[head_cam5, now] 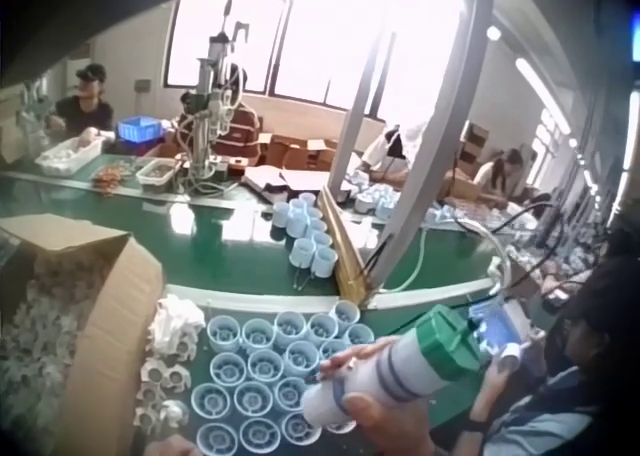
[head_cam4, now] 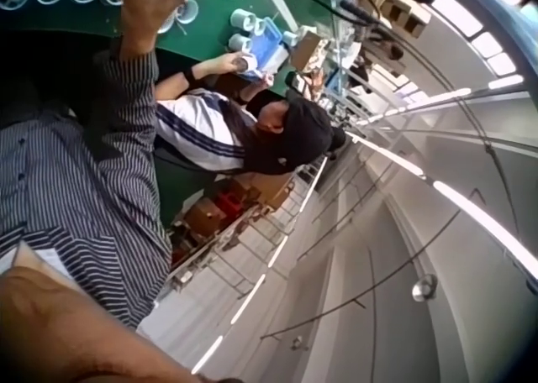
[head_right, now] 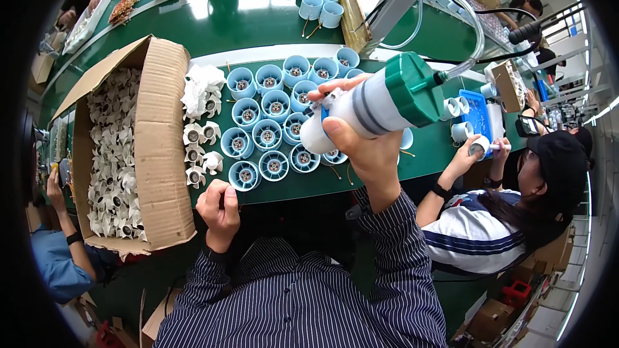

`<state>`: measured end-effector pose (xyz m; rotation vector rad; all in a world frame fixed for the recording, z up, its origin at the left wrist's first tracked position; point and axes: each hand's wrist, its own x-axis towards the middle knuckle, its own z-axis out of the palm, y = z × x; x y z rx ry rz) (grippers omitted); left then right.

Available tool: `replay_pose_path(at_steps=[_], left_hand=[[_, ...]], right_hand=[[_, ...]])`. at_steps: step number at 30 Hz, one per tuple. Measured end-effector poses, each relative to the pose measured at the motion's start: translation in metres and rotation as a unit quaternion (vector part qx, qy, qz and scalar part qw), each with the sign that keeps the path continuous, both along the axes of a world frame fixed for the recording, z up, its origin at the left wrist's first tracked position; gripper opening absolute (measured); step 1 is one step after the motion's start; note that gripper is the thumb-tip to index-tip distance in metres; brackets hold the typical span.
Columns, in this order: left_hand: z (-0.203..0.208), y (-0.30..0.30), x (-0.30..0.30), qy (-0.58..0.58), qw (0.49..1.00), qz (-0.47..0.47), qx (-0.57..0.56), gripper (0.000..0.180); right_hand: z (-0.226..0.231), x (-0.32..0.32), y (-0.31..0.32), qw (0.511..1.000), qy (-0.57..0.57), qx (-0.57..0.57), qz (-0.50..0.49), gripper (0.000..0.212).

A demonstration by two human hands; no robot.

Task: The person applies glue to motor housings using a dispenser, then picks up fan blades from a box and presses them onto the motor shafts.

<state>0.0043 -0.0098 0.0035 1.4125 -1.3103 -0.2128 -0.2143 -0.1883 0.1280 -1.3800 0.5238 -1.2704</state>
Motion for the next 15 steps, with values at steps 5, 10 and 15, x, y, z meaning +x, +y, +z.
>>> replay_pose_path(at_steps=[5, 10, 15], left_hand=[[0.001, 0.0, 0.0, 0.001, 1.0, -0.001, -0.008, 0.013], [0.002, 0.002, 0.002, -0.009, 1.0, -0.011, 0.006, 0.008], [0.002, 0.001, 0.002, -0.013, 1.0, -0.013, 0.003, 0.008]], right_hand=[[-0.006, 0.015, -0.011, 1.0, 0.008, 0.004, -0.017, 0.053], [-0.018, 0.02, -0.022, 1.0, 0.012, 0.005, -0.015, 0.051], [-0.019, 0.019, -0.025, 1.0, 0.004, 0.006, -0.014, 0.049]])
